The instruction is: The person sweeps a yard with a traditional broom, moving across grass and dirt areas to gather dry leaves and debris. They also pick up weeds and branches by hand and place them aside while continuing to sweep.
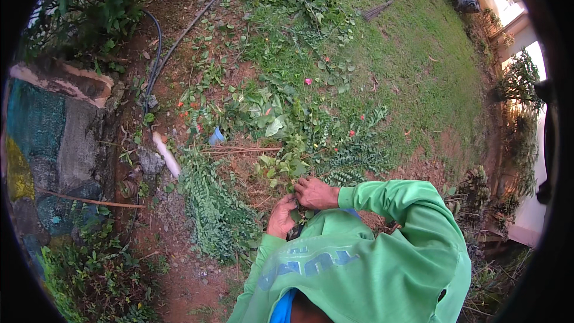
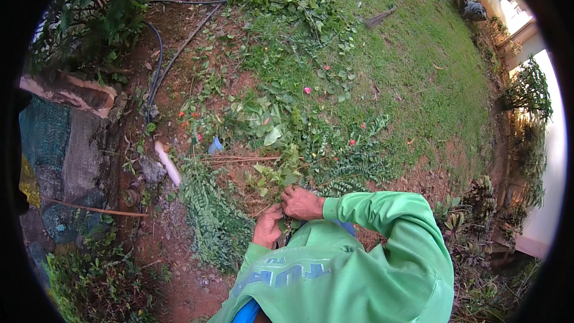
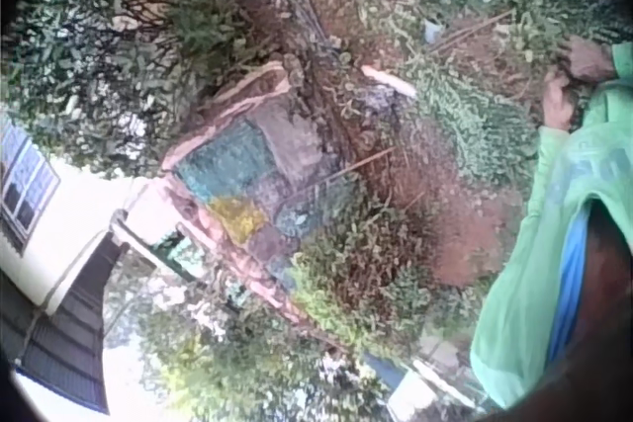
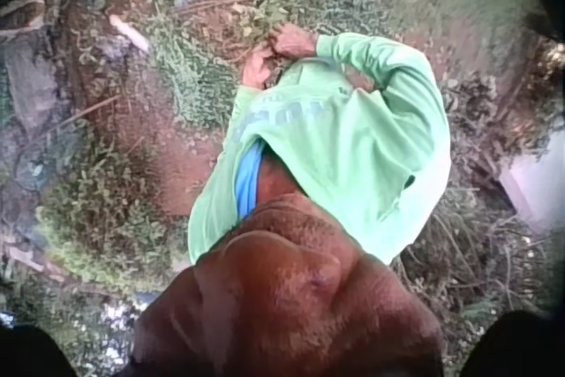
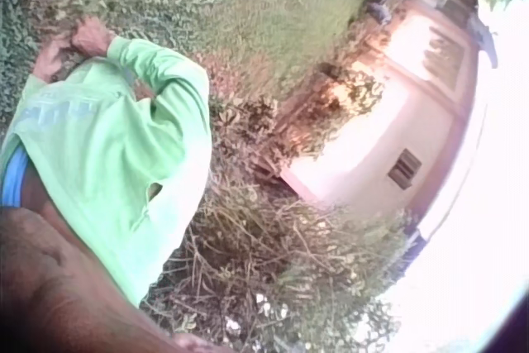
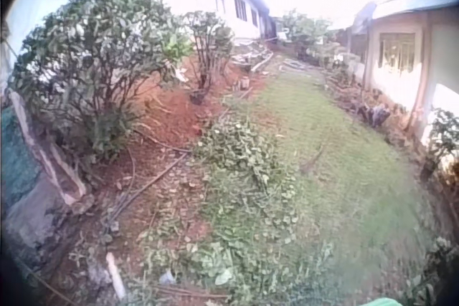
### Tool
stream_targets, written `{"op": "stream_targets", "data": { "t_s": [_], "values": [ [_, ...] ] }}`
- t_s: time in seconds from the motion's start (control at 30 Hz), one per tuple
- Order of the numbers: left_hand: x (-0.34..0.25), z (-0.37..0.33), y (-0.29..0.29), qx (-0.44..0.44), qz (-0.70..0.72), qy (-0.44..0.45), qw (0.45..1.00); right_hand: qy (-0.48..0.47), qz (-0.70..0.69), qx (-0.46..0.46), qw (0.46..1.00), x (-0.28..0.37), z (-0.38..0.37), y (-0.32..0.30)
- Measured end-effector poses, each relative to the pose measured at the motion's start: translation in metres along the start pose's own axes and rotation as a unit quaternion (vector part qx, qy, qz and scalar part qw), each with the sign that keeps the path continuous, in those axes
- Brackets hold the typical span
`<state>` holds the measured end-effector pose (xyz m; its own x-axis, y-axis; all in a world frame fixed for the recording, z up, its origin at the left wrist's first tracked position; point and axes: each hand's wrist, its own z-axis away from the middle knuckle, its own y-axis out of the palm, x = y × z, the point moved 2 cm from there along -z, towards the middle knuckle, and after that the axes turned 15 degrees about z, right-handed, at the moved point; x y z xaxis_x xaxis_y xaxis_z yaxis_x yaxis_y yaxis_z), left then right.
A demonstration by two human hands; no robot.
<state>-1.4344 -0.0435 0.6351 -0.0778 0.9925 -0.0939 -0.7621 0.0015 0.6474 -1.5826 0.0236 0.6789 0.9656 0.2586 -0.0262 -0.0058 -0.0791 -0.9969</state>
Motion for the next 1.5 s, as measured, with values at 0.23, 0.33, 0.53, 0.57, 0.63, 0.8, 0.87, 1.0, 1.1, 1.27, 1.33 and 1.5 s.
{"op": "stream_targets", "data": {
  "t_s": [0.23, 0.33, 0.53, 0.57, 0.63, 0.8, 0.87, 1.0, 1.1, 1.27, 1.33, 1.5],
  "values": [
    [0.004, -0.018, 0.003, 0.010, -0.015, 0.015, 1.000, 0.028, -0.025, 0.020, 0.999, -0.010, 0.012, 0.002],
    [0.010, -0.021, 0.020, 0.011, -0.016, 0.013, 1.000, 0.039, -0.048, 0.001, 0.998, -0.014, 0.023, 0.015],
    [0.005, -0.026, 0.021, -0.010, -0.077, 0.116, 0.990, 0.252, -0.182, -0.034, 0.950, -0.046, 0.045, 0.004],
    [0.000, -0.028, 0.020, 0.004, -0.080, 0.132, 0.988, 0.315, -0.182, -0.048, 0.930, -0.057, 0.052, 0.002],
    [-0.011, -0.031, 0.036, 0.036, -0.139, 0.189, 0.972, 0.433, -0.165, -0.064, 0.884, -0.075, 0.078, 0.011],
    [-0.054, -0.040, 0.170, 0.105, -0.215, 0.258, 0.936, 0.608, -0.146, 0.062, 0.778, -0.080, 0.179, 0.059],
    [-0.079, -0.065, 0.247, 0.156, -0.247, 0.279, 0.915, 0.635, -0.148, 0.133, 0.747, -0.064, 0.218, 0.060],
    [-0.194, -0.112, 0.427, 0.174, -0.415, 0.467, 0.761, 0.599, -0.164, 0.129, 0.773, -0.033, 0.230, 0.094],
    [-0.204, -0.097, 0.505, 0.065, -0.572, 0.629, 0.522, 0.636, -0.229, 0.138, 0.724, -0.014, 0.229, 0.098],
    [-0.143, -0.099, 0.448, 0.215, -0.484, 0.716, 0.456, 0.538, -0.279, 0.241, 0.758, 0.026, 0.236, 0.147],
    [-0.142, -0.115, 0.398, 0.226, -0.503, 0.583, 0.597, 0.558, -0.431, 0.183, 0.685, 0.020, 0.225, 0.163],
    [-0.084, -0.144, 0.279, 0.259, -0.195, 0.272, 0.906, 0.642, -0.623, -0.062, 0.443, -0.089, 0.143, 0.106]
  ]
}}
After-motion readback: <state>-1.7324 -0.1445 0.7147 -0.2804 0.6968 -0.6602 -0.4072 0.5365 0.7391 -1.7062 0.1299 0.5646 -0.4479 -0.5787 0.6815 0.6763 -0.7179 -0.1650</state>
